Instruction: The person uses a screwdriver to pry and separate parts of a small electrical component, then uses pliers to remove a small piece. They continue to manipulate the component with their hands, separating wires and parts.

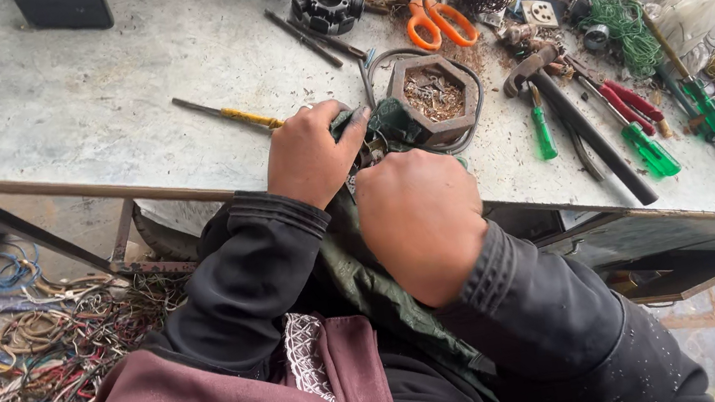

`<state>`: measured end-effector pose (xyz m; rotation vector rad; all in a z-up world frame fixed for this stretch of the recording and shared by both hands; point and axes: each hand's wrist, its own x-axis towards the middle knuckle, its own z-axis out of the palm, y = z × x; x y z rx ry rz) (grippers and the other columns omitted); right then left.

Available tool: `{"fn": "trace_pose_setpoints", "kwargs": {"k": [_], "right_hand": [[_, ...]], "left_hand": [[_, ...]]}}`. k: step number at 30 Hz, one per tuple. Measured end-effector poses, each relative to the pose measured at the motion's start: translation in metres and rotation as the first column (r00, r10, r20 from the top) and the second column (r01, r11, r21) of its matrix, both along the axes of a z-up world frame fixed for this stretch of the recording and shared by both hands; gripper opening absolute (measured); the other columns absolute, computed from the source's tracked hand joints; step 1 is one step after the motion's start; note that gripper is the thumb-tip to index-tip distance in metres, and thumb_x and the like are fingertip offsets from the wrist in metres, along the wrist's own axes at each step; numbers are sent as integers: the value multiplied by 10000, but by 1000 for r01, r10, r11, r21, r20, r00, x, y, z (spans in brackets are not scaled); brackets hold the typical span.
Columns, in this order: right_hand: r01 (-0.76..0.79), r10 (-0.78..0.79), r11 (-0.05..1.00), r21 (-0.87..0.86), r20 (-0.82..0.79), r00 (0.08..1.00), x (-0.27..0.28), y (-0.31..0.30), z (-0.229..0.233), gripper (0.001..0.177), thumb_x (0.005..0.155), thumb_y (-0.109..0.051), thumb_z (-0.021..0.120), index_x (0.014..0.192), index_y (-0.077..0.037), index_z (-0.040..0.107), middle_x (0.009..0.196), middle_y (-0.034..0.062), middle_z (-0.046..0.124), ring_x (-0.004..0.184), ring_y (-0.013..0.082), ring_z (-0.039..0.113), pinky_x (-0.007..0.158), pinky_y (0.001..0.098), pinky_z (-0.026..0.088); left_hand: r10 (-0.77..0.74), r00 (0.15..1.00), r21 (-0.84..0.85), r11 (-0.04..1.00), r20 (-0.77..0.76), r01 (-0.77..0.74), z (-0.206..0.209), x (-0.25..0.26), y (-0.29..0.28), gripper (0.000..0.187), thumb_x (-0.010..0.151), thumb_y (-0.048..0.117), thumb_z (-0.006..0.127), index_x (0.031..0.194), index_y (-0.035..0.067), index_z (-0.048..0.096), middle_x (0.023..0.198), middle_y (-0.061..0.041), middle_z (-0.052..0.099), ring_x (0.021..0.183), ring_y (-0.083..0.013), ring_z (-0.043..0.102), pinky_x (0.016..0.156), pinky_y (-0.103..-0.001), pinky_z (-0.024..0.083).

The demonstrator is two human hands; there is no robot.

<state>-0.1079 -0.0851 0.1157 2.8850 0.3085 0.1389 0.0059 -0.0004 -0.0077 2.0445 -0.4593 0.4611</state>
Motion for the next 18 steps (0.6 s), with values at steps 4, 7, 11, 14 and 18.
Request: {"fn": "trace_pose_setpoints", "kwargs": {"k": [4, 7, 11, 14, 18], "right_hand": [[29, -42, 995, 97, 138, 990, -26, -1, -16, 103, 805, -119, 644, 729, -99, 711, 688, 127, 692, 649, 308, 714, 562, 431, 566], [54, -71, 990, 132, 126, 990, -34, -12, -20, 84, 833, -97, 621, 821, -82, 703, 698, 137, 684, 632, 332, 704, 551, 443, 563], [-97, 82, 979, 178, 93, 992, -29, -46, -12, 105, 875, -107, 617, 842, -79, 713, 719, 140, 683, 741, 349, 701, 637, 484, 551], [-55, 70, 972, 229, -58, 996, -7, -72, 2, 162, 836, -230, 701, 939, -140, 787, 782, 152, 714, 749, 377, 688, 665, 511, 546], [27, 46, 971, 238, -293, 955, 30, -87, 23, 246, 838, -349, 751, 1016, -188, 803, 810, 100, 740, 722, 300, 709, 680, 455, 565]], "left_hand": [[29, 1000, 37, 999, -3, -29, -1, -2, 1, 377, 950, 396, 711, 887, 24, 696, 815, -212, 709, 779, -402, 697, 688, -492, 549], [35, 998, 10, 999, 44, -35, -3, -2, -1, 352, 915, 386, 718, 878, 37, 689, 792, -204, 709, 746, -395, 700, 661, -486, 551], [15, 998, 0, 1000, 66, -15, -7, -1, 2, 370, 942, 380, 718, 821, 35, 660, 781, -180, 712, 747, -376, 709, 663, -472, 551], [-50, 996, -33, 998, 68, 52, -6, -1, 2, 352, 945, 380, 700, 836, 48, 669, 757, -140, 714, 705, -317, 722, 649, -435, 561], [-88, 996, 10, 996, 34, 88, -4, -3, 6, 371, 944, 406, 702, 823, 55, 688, 720, -111, 711, 662, -270, 714, 646, -415, 556]]}}
